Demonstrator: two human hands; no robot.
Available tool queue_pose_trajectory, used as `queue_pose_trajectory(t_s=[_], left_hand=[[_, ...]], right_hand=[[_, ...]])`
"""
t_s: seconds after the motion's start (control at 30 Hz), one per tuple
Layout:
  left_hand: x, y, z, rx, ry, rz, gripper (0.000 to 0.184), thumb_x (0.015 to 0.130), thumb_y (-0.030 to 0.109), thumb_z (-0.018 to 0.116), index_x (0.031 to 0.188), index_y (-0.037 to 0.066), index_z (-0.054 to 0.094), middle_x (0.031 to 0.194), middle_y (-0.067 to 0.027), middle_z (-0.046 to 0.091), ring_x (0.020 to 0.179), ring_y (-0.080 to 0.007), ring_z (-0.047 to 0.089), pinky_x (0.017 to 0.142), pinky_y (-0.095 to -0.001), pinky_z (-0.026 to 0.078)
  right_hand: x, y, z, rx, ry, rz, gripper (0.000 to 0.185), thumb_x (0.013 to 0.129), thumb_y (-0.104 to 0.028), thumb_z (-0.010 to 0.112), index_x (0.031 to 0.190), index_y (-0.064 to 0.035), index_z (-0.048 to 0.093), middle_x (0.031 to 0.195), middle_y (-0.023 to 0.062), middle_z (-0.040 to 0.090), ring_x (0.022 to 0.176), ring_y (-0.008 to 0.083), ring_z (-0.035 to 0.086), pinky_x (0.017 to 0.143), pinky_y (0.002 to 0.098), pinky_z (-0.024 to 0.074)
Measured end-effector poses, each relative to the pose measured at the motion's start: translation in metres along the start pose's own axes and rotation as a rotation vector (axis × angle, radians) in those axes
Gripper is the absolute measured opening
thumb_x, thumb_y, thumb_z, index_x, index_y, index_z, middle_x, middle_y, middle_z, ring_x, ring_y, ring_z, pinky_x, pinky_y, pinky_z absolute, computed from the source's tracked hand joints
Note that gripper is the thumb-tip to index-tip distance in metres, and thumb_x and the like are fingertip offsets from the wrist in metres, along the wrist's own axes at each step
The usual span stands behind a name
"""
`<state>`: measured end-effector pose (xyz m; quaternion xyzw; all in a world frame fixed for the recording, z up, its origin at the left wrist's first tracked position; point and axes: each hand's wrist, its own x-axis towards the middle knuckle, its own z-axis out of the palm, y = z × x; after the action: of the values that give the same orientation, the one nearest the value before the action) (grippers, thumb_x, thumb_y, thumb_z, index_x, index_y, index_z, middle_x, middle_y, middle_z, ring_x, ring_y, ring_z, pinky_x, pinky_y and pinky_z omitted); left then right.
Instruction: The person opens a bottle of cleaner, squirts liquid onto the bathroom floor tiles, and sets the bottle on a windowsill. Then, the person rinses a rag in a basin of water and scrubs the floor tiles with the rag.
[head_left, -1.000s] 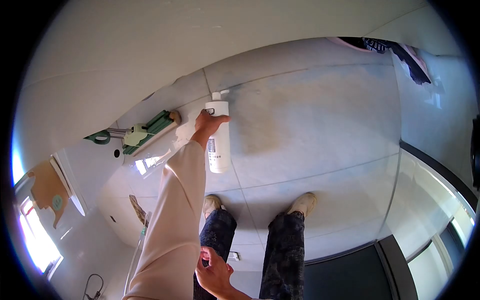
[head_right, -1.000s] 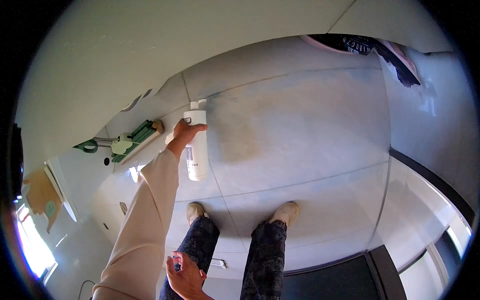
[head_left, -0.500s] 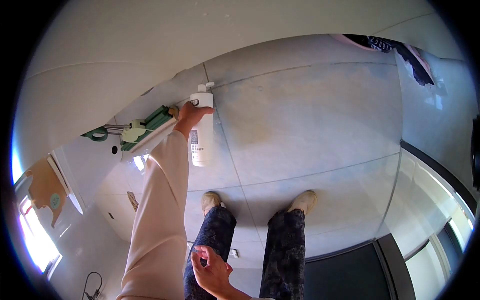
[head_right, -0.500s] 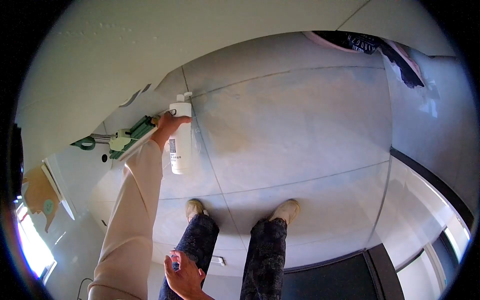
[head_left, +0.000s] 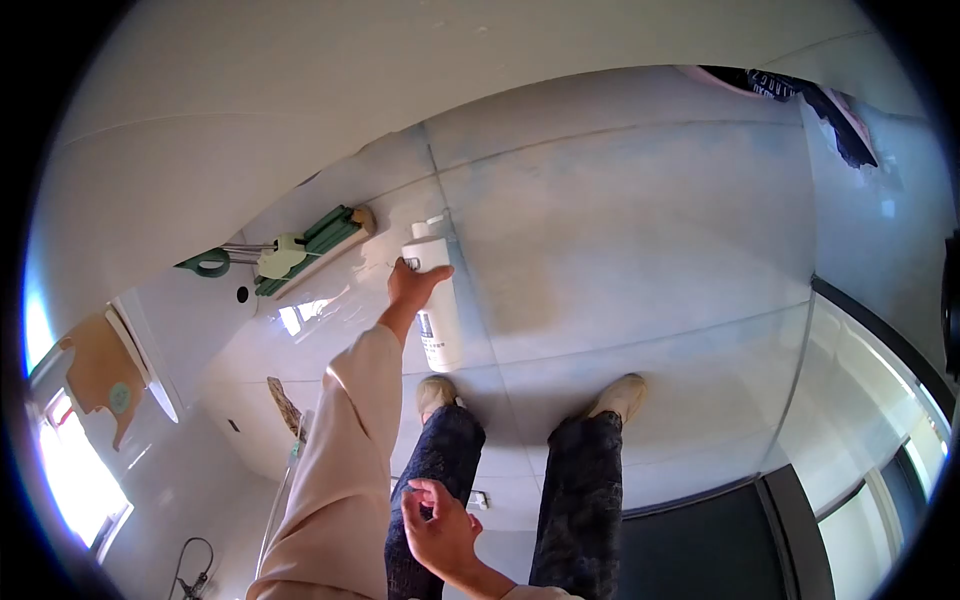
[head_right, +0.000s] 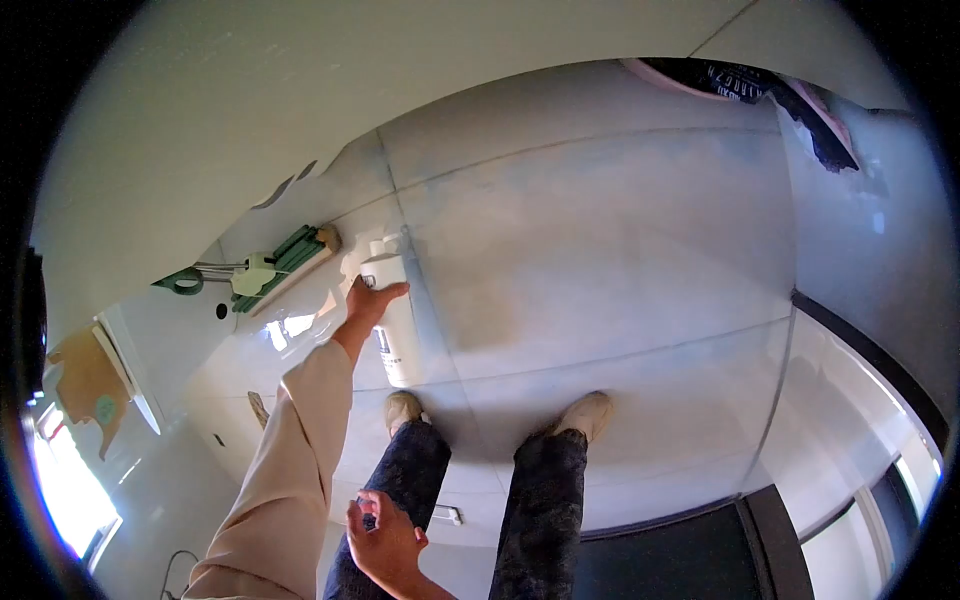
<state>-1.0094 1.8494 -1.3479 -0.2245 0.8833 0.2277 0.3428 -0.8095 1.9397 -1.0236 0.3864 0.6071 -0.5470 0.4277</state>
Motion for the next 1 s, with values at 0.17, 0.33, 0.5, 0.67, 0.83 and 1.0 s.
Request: queue_pose_trajectory(t_s=[0.17,0.33,0.5,0.67,0.83,1.0], left_hand=[[-0.05,-0.032,-0.02,-0.306,0.093,0.081,0.073,0.057,0.034,0.084,0.111,-0.002,0.05,0.102,-0.0163,0.065,0.092,-0.0285,0.065,0.082,-0.0372,0.051],[-0.098,-0.056,-0.066,-0.337,0.156,0.16,0.073,0.059,0.031,0.085,0.114,0.001,0.048,0.101,-0.0147,0.065,0.092,-0.0263,0.065,0.082,-0.0373,0.05],[-0.172,-0.064,-0.129,-0.296,0.059,0.263,0.075,0.06,0.029,0.084,0.119,0.002,0.046,0.106,-0.0149,0.063,0.097,-0.0266,0.063,0.085,-0.0375,0.049],[-0.258,-0.102,-0.271,-0.153,-0.024,0.331,0.081,0.058,0.028,0.085,0.123,0.001,0.043,0.106,-0.0169,0.063,0.097,-0.028,0.062,0.086,-0.0386,0.049],[-0.334,-0.03,-0.252,0.1,-0.082,0.476,0.083,0.056,0.031,0.085,0.12,0.002,0.043,0.103,-0.0189,0.063,0.095,-0.0331,0.063,0.083,-0.04,0.05],[-0.428,-0.009,-0.229,0.344,-0.221,0.672,0.079,0.055,0.029,0.084,0.118,0.004,0.044,0.101,-0.0188,0.064,0.093,-0.0348,0.063,0.083,-0.0417,0.05]], right_hand=[[-0.002,0.014,0.005,0.091,0.083,0.006,0.035,0.085,-0.038,0.057,0.106,-0.0094,0.059,0.091,0.0085,0.069,0.087,0.0257,0.065,0.078,0.0477,0.0437],[-0.014,0.034,0.022,-0.014,0.245,-0.107,0.033,0.086,-0.034,0.056,0.105,-0.0071,0.057,0.09,0.0112,0.066,0.085,0.0305,0.062,0.074,0.0454,0.0451],[-0.133,0.047,0.064,-0.289,0.129,-0.278,0.036,0.081,-0.038,0.061,0.109,-0.0156,0.055,0.109,0.0054,0.056,0.106,0.0261,0.051,0.077,0.0569,0.0395],[-0.295,0.016,0.191,-0.202,0.247,-0.295,0.044,0.08,-0.036,0.063,0.118,-0.0172,0.051,0.119,0.0052,0.048,0.114,0.0238,0.045,0.082,0.0576,0.0389],[-0.342,0.053,0.094,-0.159,0.42,-0.271,0.042,0.08,-0.033,0.062,0.118,-0.0173,0.051,0.119,0.0052,0.047,0.113,0.0251,0.045,0.08,0.0553,0.038],[-0.402,0.131,0.06,0.003,0.614,-0.102,0.037,0.081,-0.031,0.06,0.114,-0.0152,0.053,0.116,0.0054,0.05,0.111,0.0245,0.046,0.087,0.0495,0.0331]])
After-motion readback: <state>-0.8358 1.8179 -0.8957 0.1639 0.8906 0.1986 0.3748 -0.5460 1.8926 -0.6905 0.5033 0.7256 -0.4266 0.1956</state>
